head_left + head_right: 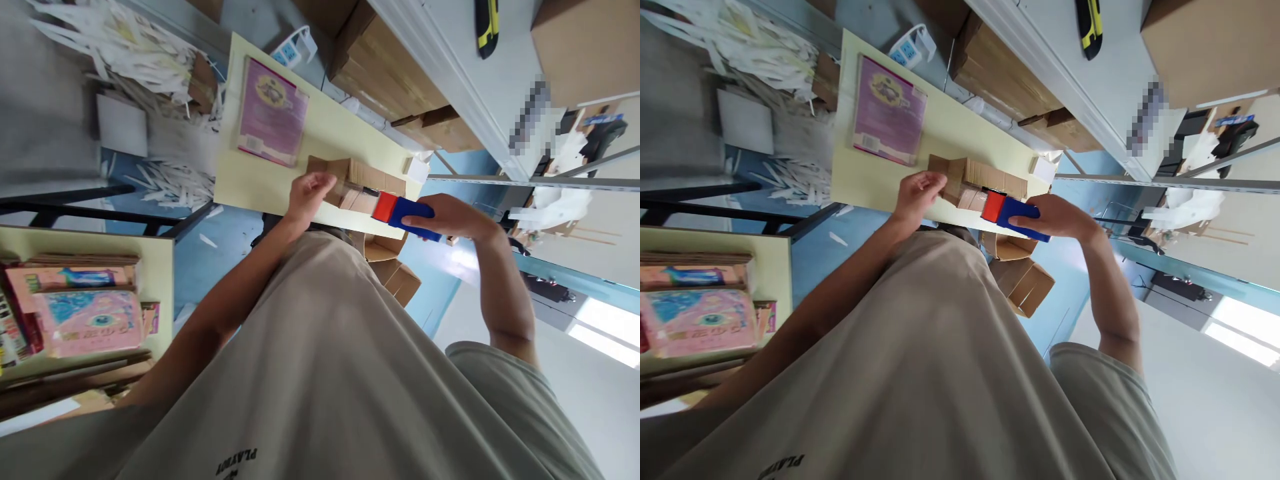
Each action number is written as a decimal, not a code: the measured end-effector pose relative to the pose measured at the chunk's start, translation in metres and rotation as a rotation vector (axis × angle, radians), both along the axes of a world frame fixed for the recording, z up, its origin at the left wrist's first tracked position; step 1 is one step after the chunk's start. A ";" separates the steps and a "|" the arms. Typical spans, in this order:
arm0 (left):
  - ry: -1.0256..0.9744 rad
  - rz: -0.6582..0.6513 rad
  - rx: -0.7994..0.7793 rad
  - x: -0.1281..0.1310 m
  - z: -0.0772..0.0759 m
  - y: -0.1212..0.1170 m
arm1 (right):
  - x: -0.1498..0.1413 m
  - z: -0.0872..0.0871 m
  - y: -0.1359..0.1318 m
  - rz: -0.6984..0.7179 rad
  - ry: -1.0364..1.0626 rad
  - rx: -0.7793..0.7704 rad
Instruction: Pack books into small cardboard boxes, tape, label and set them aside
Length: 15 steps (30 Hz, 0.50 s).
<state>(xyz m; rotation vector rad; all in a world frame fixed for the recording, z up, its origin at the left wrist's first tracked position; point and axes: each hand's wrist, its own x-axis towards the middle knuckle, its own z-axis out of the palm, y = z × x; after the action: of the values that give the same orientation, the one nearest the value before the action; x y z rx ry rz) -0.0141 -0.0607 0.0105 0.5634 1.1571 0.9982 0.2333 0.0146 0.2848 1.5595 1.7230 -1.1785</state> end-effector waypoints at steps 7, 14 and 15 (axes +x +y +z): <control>-0.079 0.076 -0.190 0.017 -0.035 0.011 | -0.051 0.027 0.014 -0.022 -0.276 -0.070; -0.114 0.106 -0.262 0.035 -0.052 0.010 | -0.080 0.009 0.026 0.094 -0.381 -0.016; -0.111 0.107 -0.255 0.037 -0.056 0.010 | -0.081 0.007 0.027 0.105 -0.391 -0.009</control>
<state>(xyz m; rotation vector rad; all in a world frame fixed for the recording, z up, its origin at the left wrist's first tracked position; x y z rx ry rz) 0.0231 -0.0503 -0.0459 0.2426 1.2024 0.9428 0.1519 0.0420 0.2917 1.5510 1.5150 -0.7665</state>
